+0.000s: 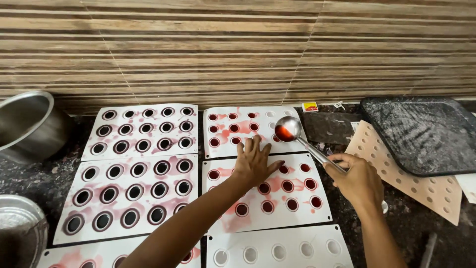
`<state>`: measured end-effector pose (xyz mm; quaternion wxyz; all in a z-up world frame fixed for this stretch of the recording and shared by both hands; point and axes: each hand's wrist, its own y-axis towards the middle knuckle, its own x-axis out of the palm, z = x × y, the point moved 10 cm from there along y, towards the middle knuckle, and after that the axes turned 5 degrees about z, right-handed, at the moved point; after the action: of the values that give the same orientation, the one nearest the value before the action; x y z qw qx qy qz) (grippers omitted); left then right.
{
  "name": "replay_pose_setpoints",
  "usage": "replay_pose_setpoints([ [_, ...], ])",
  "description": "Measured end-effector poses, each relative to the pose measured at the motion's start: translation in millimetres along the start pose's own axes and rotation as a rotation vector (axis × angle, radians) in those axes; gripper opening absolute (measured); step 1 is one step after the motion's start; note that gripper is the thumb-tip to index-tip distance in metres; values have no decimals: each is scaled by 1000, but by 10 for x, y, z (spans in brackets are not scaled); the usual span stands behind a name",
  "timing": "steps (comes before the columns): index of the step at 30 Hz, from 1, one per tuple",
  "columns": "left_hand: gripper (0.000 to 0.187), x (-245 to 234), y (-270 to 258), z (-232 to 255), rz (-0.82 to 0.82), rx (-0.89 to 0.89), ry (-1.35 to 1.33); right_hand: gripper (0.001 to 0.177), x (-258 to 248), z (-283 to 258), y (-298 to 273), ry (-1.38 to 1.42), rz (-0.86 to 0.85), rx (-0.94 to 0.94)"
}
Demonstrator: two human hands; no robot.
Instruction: Fill candle molds with colored wax and clean up materials.
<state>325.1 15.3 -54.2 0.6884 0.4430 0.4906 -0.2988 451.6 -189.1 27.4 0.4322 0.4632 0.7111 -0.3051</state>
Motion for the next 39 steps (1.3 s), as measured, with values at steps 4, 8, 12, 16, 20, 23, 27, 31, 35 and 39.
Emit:
replay_pose_setpoints([
  [4,78,25,13,-11,-22,-11,-12,30,-20,-36,-18,-22,17,-7],
  [8,78,43,26,-16,-23,-9,-7,29,-53,-87,-70,-70,31,-7],
  [12,79,81,48,-37,31,-7,-24,30,-80,-123,-119,-94,57,-22],
  [16,79,34,53,-26,52,-6,-24,31,-82,-125,-143,-88,127,-103],
  [20,79,26,55,-17,-37,-15,-30,32,-129,-204,-187,-125,164,-140],
  [23,80,31,61,-17,-76,-27,-35,32,-96,-189,-198,-176,126,-104],
  [27,79,67,69,-19,-88,-29,-19,32,-90,-191,-228,-246,144,-124],
  [31,80,91,71,-37,-106,-40,-40,33,-81,-137,-110,-172,136,-122],
  [35,79,107,79,-57,-67,-30,-28,33,98,64,89,34,6,-7],
  [39,80,91,75,-83,-90,-38,-36,32,99,-1,130,125,-1,5],
])
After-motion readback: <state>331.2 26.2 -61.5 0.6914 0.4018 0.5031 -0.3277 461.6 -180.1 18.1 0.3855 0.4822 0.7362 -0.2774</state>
